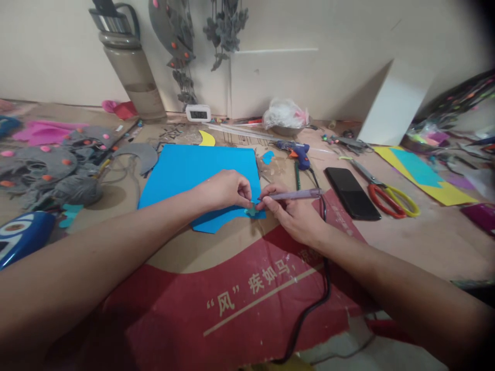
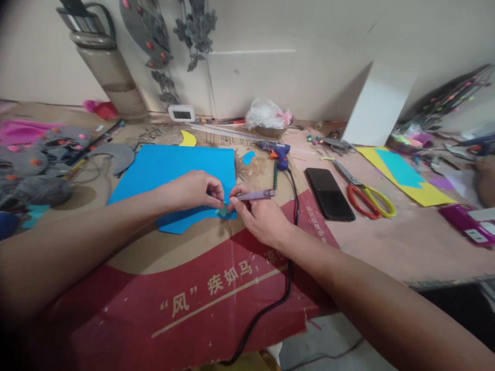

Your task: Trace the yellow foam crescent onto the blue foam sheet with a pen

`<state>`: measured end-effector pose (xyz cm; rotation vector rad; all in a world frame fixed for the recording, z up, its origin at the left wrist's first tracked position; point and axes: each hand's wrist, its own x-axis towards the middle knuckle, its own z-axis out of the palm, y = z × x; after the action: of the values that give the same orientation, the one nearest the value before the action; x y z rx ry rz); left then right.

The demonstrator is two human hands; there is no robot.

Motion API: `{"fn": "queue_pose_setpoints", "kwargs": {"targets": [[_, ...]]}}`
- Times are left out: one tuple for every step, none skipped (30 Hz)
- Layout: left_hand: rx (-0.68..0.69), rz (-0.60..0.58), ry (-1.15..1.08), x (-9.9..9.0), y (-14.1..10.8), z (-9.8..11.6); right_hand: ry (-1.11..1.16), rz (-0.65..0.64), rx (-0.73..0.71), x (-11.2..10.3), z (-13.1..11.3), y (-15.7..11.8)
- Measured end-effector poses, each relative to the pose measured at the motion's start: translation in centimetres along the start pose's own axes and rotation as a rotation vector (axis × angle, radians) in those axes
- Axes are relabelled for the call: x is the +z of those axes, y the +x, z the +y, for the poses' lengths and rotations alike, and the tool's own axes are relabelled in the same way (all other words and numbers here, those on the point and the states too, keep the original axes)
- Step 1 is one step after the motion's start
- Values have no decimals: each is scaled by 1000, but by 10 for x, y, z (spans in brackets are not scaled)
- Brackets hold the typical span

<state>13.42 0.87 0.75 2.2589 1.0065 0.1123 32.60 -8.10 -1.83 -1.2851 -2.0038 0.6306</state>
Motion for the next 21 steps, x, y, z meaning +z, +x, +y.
{"fn": "queue_pose_setpoints", "kwargs": {"targets": [[-13,-15,9,-1,2,1,8,0,4,0,1,0],[-32,-30,25,-2,5,2,15,0,7,1,2,-1],[-50,-47,42,-3,7,2,25,2,8,2,3,-1],[-63,-62,56,-4,8,3,37,8,8,3,3,-2],[-70,-76,65,-4,10,3,56,17,7,4,3,-2],[-68,-85,69,-5,11,3,78,31,1,4,3,-3],[-66,-89,68,-5,11,2,99,50,-12,5,2,-3],[-65,-91,64,-5,12,1,113,73,-30,6,0,-3],[-63,-88,59,-5,12,1,119,94,-49,6,-3,-2],[-60,-83,57,-4,12,0,115,105,-67,6,-6,-1],[-58,-75,59,-4,11,-1,105,108,-81,7,-9,0],[-57,-67,63,-3,11,-2,93,102,-87,7,-11,2],[-54,-62,73,-3,11,-2,81,91,-92,7,-13,4],[-53,-60,85,-3,11,-3,72,77,-97,8,-15,5],[-49,-59,97,-3,11,-3,60,65,-105,9,-15,7],[-48,-58,107,-3,11,-3,45,59,-117,10,-15,8],[-44,-56,114,-3,10,-3,25,55,-129,12,-14,9],[-41,-53,118,-3,10,-3,2,50,-141,13,-13,10],[-40,-49,119,-3,10,-2,-21,44,-151,14,-12,10],[-42,-47,120,-3,10,-2,-41,40,-160,15,-11,11],[-44,-46,121,-3,10,-2,-56,39,-166,16,-11,11]]}}
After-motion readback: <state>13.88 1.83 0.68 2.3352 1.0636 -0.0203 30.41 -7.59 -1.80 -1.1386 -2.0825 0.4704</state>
